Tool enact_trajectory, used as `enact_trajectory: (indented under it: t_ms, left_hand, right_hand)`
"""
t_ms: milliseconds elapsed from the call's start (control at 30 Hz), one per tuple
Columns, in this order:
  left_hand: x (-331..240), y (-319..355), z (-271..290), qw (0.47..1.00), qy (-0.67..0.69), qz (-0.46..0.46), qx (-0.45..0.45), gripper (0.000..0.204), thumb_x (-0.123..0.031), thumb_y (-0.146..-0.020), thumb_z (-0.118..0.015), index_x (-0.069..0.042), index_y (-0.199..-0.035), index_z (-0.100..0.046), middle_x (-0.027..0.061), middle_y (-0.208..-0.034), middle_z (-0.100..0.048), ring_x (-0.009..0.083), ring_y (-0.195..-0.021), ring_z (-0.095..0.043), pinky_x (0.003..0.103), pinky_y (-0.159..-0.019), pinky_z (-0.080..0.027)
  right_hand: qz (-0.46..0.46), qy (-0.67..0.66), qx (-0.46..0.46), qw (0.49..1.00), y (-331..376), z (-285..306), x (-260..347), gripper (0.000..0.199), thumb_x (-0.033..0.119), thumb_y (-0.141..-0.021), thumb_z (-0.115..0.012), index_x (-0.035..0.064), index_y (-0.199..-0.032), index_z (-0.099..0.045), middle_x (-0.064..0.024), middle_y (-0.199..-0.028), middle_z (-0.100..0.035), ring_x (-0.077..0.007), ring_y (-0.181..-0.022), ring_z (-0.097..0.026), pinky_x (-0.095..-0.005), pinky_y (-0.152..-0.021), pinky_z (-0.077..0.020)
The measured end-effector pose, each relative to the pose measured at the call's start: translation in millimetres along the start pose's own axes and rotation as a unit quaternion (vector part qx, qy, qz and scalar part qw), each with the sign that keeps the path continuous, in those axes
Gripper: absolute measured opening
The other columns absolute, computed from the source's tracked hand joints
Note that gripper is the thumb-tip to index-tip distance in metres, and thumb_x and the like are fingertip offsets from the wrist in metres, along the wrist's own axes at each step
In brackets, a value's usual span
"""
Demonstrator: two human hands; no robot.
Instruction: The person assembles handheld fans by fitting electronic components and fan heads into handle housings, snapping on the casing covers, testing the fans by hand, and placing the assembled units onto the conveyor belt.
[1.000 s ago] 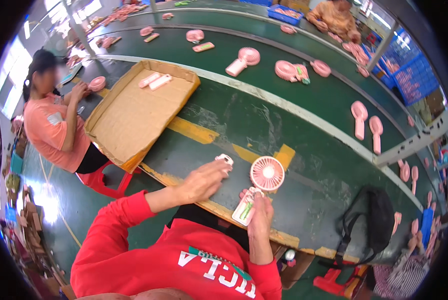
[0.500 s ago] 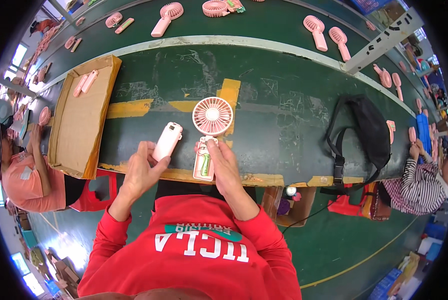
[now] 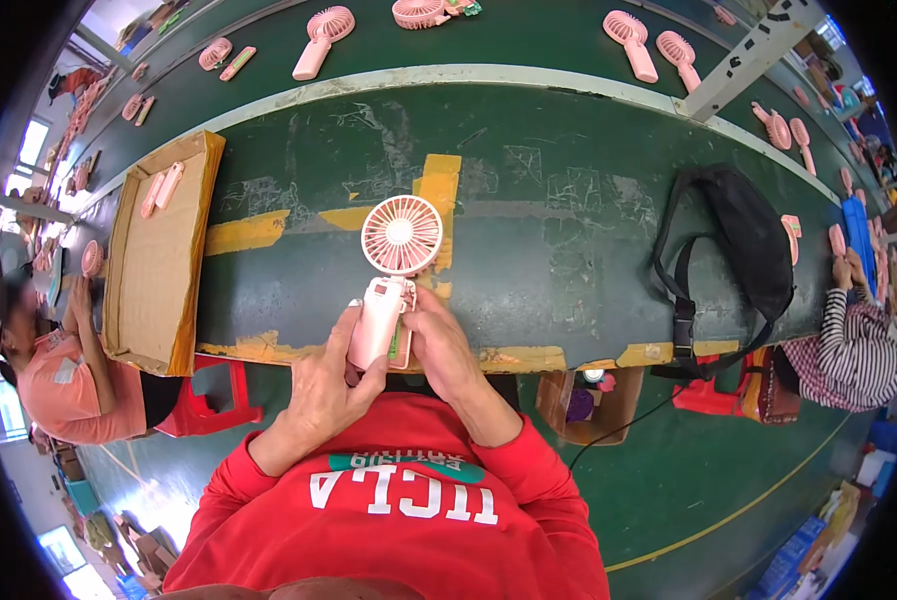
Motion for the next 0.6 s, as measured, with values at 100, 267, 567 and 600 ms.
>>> enact_trajectory:
  t_ms: [100,267,567,600]
  left_hand:
    - [-4,-1,-3,0.999,-0.022,-0.027,-0.012,0.063,-0.022,-0.075,-0.067,0.004,-0.126,-0.041,0.0186,-0.07,-0.063,0.0291,-0.053,-0.063,0.039,-0.047,-0.049]
    - [-5,0,-6,0.998,-0.046,-0.037,-0.008,0.062,-0.024,-0.075,-0.067,0.007,-0.124,-0.046,0.0197,-0.069,-0.063,0.0313,-0.053,-0.062,0.039,-0.047,-0.048]
    - [-8,-1,-5,0.996,-0.052,-0.069,-0.023,0.061,-0.025,-0.075,-0.068,0.01,-0.121,-0.049,0.0168,-0.059,-0.06,0.0296,-0.044,-0.059,0.039,-0.04,-0.045]
    - [-7,-1,-5,0.996,-0.052,-0.067,-0.023,0.061,-0.025,-0.075,-0.068,0.01,-0.121,-0.049,0.0168,-0.059,-0.06,0.0296,-0.044,-0.059,0.039,-0.04,-0.045]
  right_hand:
    - [0.004,-0.012,-0.006,1.0,2,-5,2,0.045,0.007,-0.087,-0.041,-0.0017,-0.131,-0.037,-0.0108,-0.123,-0.05,-0.018,-0.112,-0.051,-0.0324,-0.094,-0.0409]
    - [0.013,0.007,0.008,1.0,4,-10,6,0.051,0.006,-0.085,-0.042,-0.0012,-0.134,-0.033,-0.0107,-0.126,-0.047,-0.0185,-0.116,-0.047,-0.0331,-0.098,-0.0378]
    - [0.004,0.077,0.031,0.996,5,-13,6,0.059,0.009,-0.081,-0.045,0.0003,-0.138,-0.029,-0.0096,-0.128,-0.044,-0.0188,-0.118,-0.044,-0.0326,-0.1,-0.0347]
    - [0.004,0.094,0.035,0.995,4,-13,6,0.06,0.009,-0.081,-0.045,0.0003,-0.138,-0.029,-0.0094,-0.127,-0.043,-0.0187,-0.118,-0.044,-0.0325,-0.1,-0.0347]
Point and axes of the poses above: each hand's wrist, its own y-axis away from the middle knuckle, its own z-axis out of the back of the hand, x = y × z, the point moved 8 cm from there along -y, towards the middle knuckle
